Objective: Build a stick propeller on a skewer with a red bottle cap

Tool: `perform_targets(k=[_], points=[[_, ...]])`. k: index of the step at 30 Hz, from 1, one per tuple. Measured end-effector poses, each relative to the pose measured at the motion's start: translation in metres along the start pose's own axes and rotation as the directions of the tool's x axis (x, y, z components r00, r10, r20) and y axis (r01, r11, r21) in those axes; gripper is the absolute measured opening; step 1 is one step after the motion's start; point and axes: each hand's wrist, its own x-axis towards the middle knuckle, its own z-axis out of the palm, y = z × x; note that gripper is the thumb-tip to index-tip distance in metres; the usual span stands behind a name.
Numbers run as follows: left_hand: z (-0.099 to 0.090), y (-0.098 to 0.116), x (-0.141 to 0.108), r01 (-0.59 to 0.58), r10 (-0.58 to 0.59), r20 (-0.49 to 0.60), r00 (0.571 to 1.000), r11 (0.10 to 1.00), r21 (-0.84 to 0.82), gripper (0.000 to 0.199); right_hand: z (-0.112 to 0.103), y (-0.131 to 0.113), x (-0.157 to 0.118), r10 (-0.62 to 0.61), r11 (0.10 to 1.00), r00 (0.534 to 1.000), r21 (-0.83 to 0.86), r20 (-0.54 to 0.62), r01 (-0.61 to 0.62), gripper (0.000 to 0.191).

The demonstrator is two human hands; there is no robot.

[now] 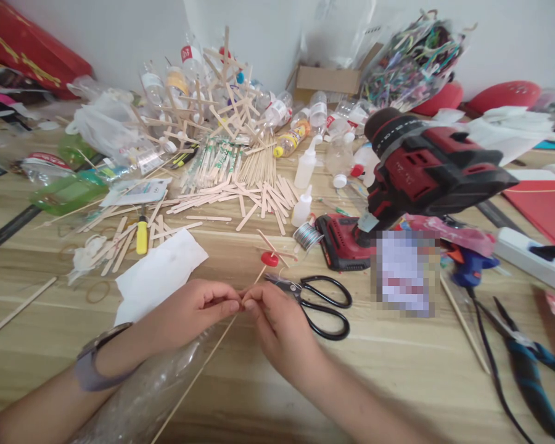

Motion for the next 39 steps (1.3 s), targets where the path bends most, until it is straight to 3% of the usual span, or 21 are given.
perform_targets(k=[8, 13, 17, 22, 31, 36, 39], points=[[0.004, 0.005, -0.003, -0.028, 0.031, -0.057, 0.998, 0.998, 0.052, 0.025, 0.008, 0.005, 0.004, -0.026, 0.99, 0.999, -0.139, -0.047, 0.02, 0.016], [0.003, 0.0, 0.001, 0.001, -0.002, -0.023, 1.0, 0.999, -0.049, 0.025, 0.007, 0.008, 0.003, -0.018, 0.991, 0.997, -0.133, -0.081, 0.007, 0.014], [0.003, -0.002, 0.003, 0.021, -0.02, 0.007, 1.0, 0.992, -0.121, 0.025, 0.0, 0.006, -0.001, -0.102, 0.976, 0.98, -0.207, -0.168, 0.066, 0.013], [0.002, -0.003, 0.004, 0.006, -0.008, -0.011, 1.0, 0.992, -0.123, 0.023, -0.002, 0.003, -0.004, -0.189, 0.953, 0.979, -0.252, -0.072, 0.166, 0.011], [0.004, 0.006, -0.003, -0.016, 0.019, -0.101, 0.995, 0.999, 0.039, 0.02, 0.003, 0.004, 0.001, -0.116, 0.978, 0.991, -0.182, -0.064, 0.102, 0.014], [0.005, 0.006, -0.003, -0.014, 0.017, -0.083, 0.996, 0.999, 0.035, 0.02, 0.007, 0.004, -0.001, -0.222, 0.935, 0.97, -0.303, -0.095, 0.184, 0.014], [0.005, 0.003, 0.0, -0.01, 0.008, -0.045, 0.999, 1.0, -0.025, 0.02, 0.007, 0.005, -0.003, -0.325, 0.853, 0.941, -0.459, -0.093, 0.249, 0.013]])
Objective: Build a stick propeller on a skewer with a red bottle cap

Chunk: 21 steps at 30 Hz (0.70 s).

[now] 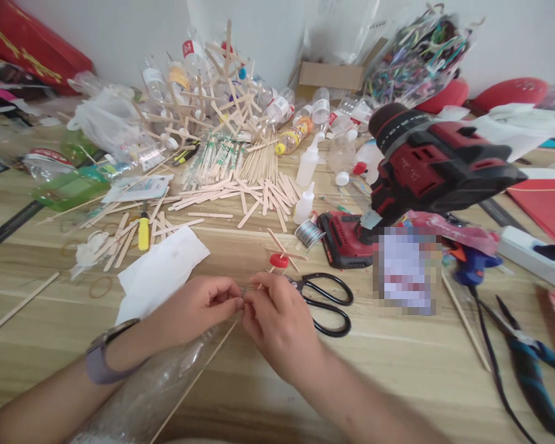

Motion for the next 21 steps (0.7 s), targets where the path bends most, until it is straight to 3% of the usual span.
perform_targets(k=[3, 6, 10, 16, 21], points=[[-0.0017, -0.0016, 0.0023, -0.002, 0.005, 0.048, 0.999, 0.998, -0.065, 0.022, -0.0021, 0.0022, -0.0001, -0.125, 0.986, 0.991, -0.104, 0.049, 0.13, 0.013], [-0.0029, -0.0006, 0.0026, 0.013, -0.009, 0.064, 0.998, 0.998, -0.059, 0.023, -0.0041, 0.0043, 0.0017, -0.152, 0.985, 0.981, -0.064, 0.122, 0.161, 0.014], [-0.001, 0.0017, -0.0004, -0.014, 0.013, 0.015, 1.0, 0.997, 0.077, 0.023, -0.0031, 0.0052, 0.0023, -0.09, 0.996, 0.989, 0.015, 0.115, 0.089, 0.015], [0.0043, 0.0025, -0.0053, -0.124, 0.181, -0.097, 0.979, 0.899, 0.42, 0.015, -0.0006, 0.0042, -0.0002, 0.085, 0.984, 0.982, 0.139, 0.168, -0.109, 0.017], [0.005, 0.0034, -0.0067, -0.139, 0.21, -0.11, 0.972, 0.881, 0.453, 0.016, -0.0005, 0.0021, 0.0014, 0.157, 0.959, 0.964, 0.202, 0.215, -0.201, 0.018]])
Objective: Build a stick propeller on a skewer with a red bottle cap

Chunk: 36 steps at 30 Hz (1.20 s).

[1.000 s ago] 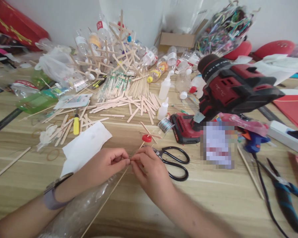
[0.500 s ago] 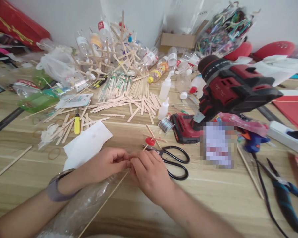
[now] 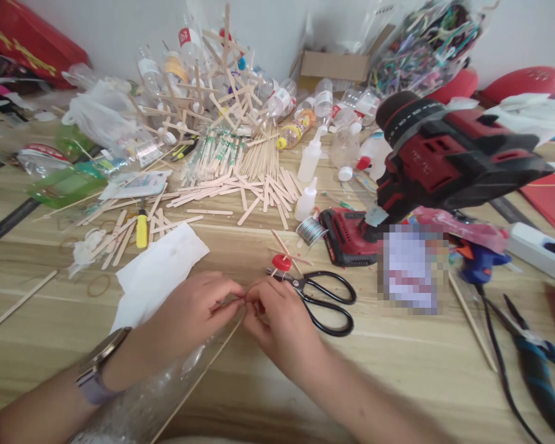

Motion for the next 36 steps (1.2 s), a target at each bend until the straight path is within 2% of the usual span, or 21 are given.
perform_targets(k=[2, 4, 7, 11, 17, 24, 36], points=[[-0.001, 0.001, 0.0, 0.021, -0.021, 0.001, 1.0, 0.999, -0.044, 0.015, 0.0, -0.001, 0.0, 0.012, 1.0, 1.0, 0.029, 0.004, -0.012, 0.018], [-0.001, 0.001, 0.002, 0.093, -0.09, 0.029, 0.995, 0.986, -0.138, 0.013, -0.001, -0.001, 0.0, 0.0, 0.999, 1.0, 0.047, -0.009, 0.0, 0.018], [-0.002, -0.001, 0.005, 0.223, -0.188, 0.135, 0.973, 0.916, -0.334, 0.014, -0.002, 0.001, -0.001, -0.061, 0.998, 0.997, 0.016, -0.052, 0.062, 0.017], [0.001, -0.008, 0.008, 0.307, -0.203, 0.251, 0.946, 0.809, -0.502, 0.019, -0.003, 0.002, -0.002, -0.096, 0.994, 0.992, -0.052, -0.078, 0.092, 0.015], [0.007, -0.015, 0.01, 0.344, -0.214, 0.274, 0.938, 0.689, -0.638, 0.016, -0.005, 0.002, -0.002, -0.12, 0.991, 0.989, -0.067, -0.089, 0.114, 0.015], [0.005, -0.013, 0.01, 0.366, -0.214, 0.301, 0.929, 0.641, -0.674, 0.016, -0.008, 0.002, -0.003, -0.175, 0.979, 0.981, -0.124, -0.081, 0.165, 0.012], [0.005, -0.013, 0.011, 0.365, -0.201, 0.309, 0.93, 0.62, -0.695, 0.021, -0.008, 0.004, -0.003, -0.132, 0.991, 0.989, -0.042, -0.071, 0.129, 0.009]])
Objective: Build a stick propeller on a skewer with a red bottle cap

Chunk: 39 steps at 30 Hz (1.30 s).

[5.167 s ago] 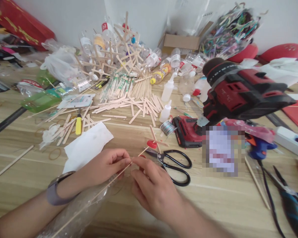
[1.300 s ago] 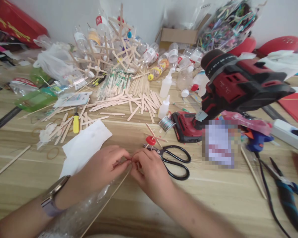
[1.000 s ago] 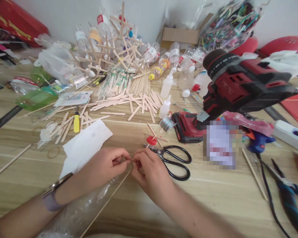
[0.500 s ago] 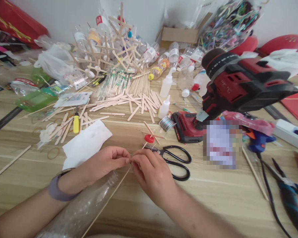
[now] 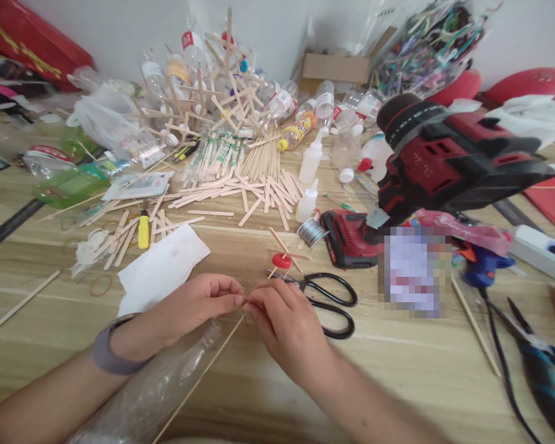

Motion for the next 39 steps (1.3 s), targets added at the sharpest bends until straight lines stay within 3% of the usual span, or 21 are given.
perform_targets(k=[6, 21, 29, 39], points=[[0.0001, 0.0006, -0.0014, 0.01, -0.01, -0.007, 1.0, 0.999, -0.038, 0.023, -0.0033, -0.0042, 0.0024, 0.082, 0.988, 0.997, 0.131, 0.009, -0.082, 0.015], [0.0038, 0.0024, -0.0028, 0.055, -0.057, -0.013, 0.998, 0.994, -0.094, 0.022, 0.0, -0.0045, 0.0007, 0.114, 0.984, 0.993, 0.135, 0.01, -0.114, 0.013], [0.0048, 0.0012, -0.0014, 0.044, -0.049, -0.04, 0.998, 0.991, -0.126, 0.019, -0.0017, -0.0084, -0.0021, 0.015, 1.0, 1.0, -0.013, -0.01, -0.016, 0.015], [0.0053, 0.0036, -0.003, 0.06, -0.066, -0.045, 0.997, 0.989, -0.133, 0.016, 0.0002, -0.0068, -0.0013, 0.087, 0.996, 0.996, 0.003, -0.005, -0.087, 0.012]])
